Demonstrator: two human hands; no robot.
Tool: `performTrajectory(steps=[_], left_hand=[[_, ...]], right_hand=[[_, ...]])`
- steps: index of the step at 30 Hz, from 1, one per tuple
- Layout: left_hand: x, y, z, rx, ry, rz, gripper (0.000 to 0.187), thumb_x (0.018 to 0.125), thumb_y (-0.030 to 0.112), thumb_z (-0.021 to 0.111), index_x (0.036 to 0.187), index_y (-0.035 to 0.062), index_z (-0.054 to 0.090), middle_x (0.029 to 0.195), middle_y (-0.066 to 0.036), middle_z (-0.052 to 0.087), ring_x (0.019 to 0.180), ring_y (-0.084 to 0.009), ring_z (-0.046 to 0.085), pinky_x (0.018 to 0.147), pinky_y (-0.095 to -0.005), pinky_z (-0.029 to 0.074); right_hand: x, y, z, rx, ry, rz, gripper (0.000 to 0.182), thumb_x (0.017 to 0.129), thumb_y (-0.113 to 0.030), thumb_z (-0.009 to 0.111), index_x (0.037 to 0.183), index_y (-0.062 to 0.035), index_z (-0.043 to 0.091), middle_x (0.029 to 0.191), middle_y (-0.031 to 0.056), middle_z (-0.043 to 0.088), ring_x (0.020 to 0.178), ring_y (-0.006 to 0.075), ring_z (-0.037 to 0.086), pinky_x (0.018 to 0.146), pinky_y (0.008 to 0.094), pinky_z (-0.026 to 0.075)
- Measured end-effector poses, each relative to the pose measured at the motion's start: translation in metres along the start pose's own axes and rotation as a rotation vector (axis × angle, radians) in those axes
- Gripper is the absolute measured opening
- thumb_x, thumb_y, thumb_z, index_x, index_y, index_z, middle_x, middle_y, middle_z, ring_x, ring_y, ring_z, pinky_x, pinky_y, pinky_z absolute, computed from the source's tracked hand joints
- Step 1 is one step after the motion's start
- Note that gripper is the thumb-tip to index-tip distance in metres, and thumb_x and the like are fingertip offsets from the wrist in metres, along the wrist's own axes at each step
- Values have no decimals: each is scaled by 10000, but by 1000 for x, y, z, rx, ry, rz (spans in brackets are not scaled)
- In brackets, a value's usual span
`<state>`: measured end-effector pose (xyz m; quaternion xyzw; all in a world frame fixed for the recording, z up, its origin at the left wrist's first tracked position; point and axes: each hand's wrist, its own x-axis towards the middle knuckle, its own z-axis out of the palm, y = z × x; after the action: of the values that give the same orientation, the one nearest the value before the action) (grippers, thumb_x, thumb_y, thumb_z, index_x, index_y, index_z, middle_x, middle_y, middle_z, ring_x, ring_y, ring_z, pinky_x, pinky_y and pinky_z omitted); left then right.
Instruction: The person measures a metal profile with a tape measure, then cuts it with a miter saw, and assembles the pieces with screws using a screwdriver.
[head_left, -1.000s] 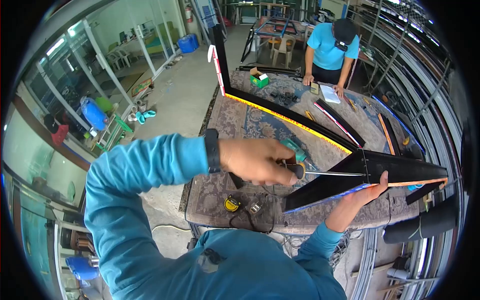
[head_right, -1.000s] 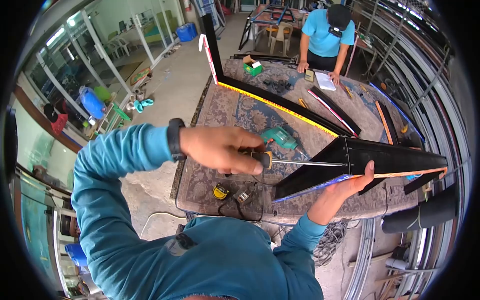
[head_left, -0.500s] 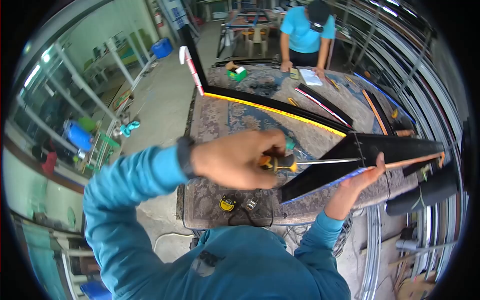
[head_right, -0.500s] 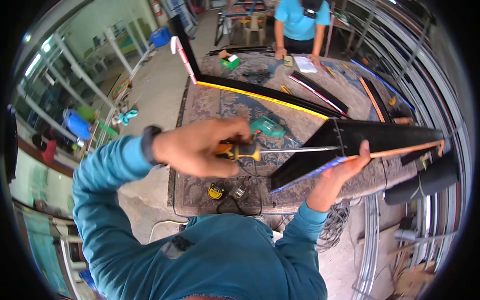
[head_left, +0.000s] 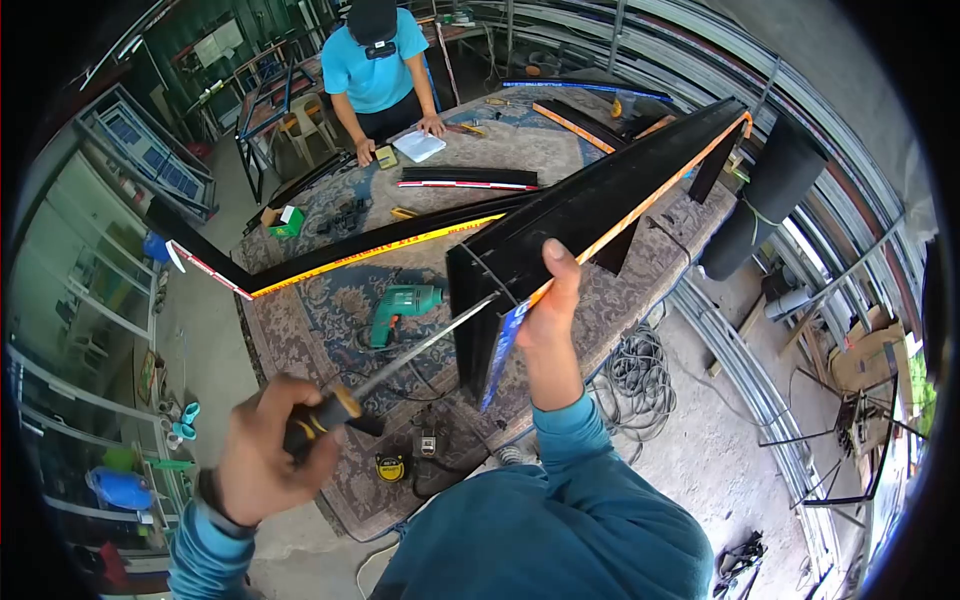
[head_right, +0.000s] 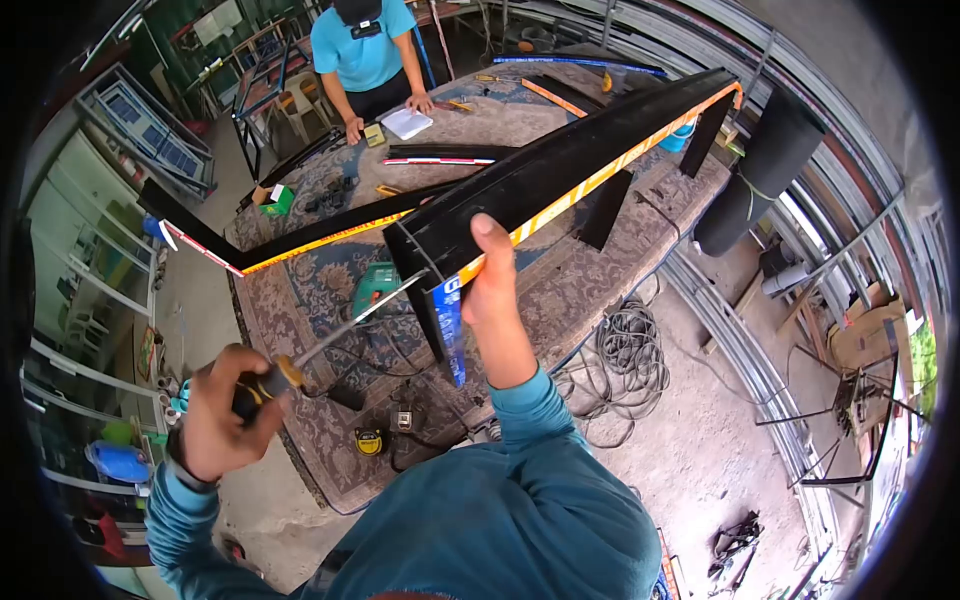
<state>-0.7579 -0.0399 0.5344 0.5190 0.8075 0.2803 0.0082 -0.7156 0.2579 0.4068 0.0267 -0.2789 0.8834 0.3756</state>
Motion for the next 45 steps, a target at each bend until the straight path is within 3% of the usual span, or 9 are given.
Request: performTrajectory(steps=[4, 8, 18, 22, 25, 29, 32, 40, 45], left_hand=[[-7, -10, 6, 654, 99, 309, 447, 768, 82, 819, 1152, 9, 602, 809, -167, 617, 628, -296, 605, 535, -420, 501], [3, -34, 2, -1174, -485, -895, 427, 909, 328, 705, 1176, 16, 590, 726, -108, 587, 490, -153, 469, 435, -287, 352], [-13, -6, 11, 743, 169, 357, 364, 902, 203, 745, 1186, 27, 602, 831, -163, 628, 614, -264, 579, 548, -335, 482], [11, -17, -15, -830, -421, -746, 335, 922, 235, 738, 1146, 23, 607, 784, -147, 625, 539, -250, 576, 534, -306, 480], [4, -15, 0, -859, -322, -649, 287, 905, 187, 742, 1107, 29, 613, 811, -138, 628, 554, -237, 595, 533, -313, 491], [-10, -9, 9, 465, 256, 291, 357, 846, 192, 778, 1114, 16, 621, 790, -111, 594, 577, -257, 580, 532, -363, 500], [-16, -9, 6, 713, 200, 296, 387, 830, 214, 789, 1124, 20, 627, 767, -106, 586, 578, -266, 586, 520, -375, 502], [-20, -12, 11, -336, -3, -105, 220, 942, 130, 670, 1144, 62, 616, 782, -39, 595, 578, -130, 542, 497, -248, 421], [-26, -9, 6, 687, 162, 369, 351, 885, 7, 721, 1200, 17, 568, 909, -122, 657, 623, -226, 598, 577, -289, 485]], right_hand=[[-3, 6, 5, -10, 40, -36, 520, 891, -347, 647, 1260, 13, 579, 1132, 146, 697, 999, 258, 705, 896, 386, 586], [-3, 9, -8, -31, 148, 22, 496, 883, -365, 661, 1210, 7, 631, 1125, 136, 704, 994, 233, 704, 885, 356, 578], [1, 27, -31, -1, 286, 3, 393, 881, -305, 667, 1170, -41, 631, 1082, 98, 699, 983, 243, 686, 912, 383, 554], [4, 7, -10, 48, 184, 5, 468, 876, -335, 646, 1209, -5, 632, 1099, 137, 719, 969, 288, 707, 893, 414, 579], [8, 3, -7, 35, 92, -28, 552, 880, -369, 642, 1278, 7, 580, 1137, 163, 701, 1009, 299, 695, 921, 415, 569], [10, 5, -3, 15, 14, -39, 566, 890, -385, 626, 1287, 16, 569, 1144, 186, 693, 1026, 311, 691, 933, 413, 565], [10, 10, 3, -2, 44, -71, 557, 893, -386, 617, 1291, 2, 577, 1135, 199, 695, 1022, 326, 692, 937, 433, 567], [12, 5, -4, 8, -6, -9, 579, 899, -430, 620, 1294, -9, 583, 1140, 197, 696, 1036, 327, 690, 930, 437, 572], [14, 13, -4, 27, 13, -15, 584, 900, -427, 620, 1282, 13, 583, 1140, 186, 696, 1047, 328, 683, 940, 445, 563]])
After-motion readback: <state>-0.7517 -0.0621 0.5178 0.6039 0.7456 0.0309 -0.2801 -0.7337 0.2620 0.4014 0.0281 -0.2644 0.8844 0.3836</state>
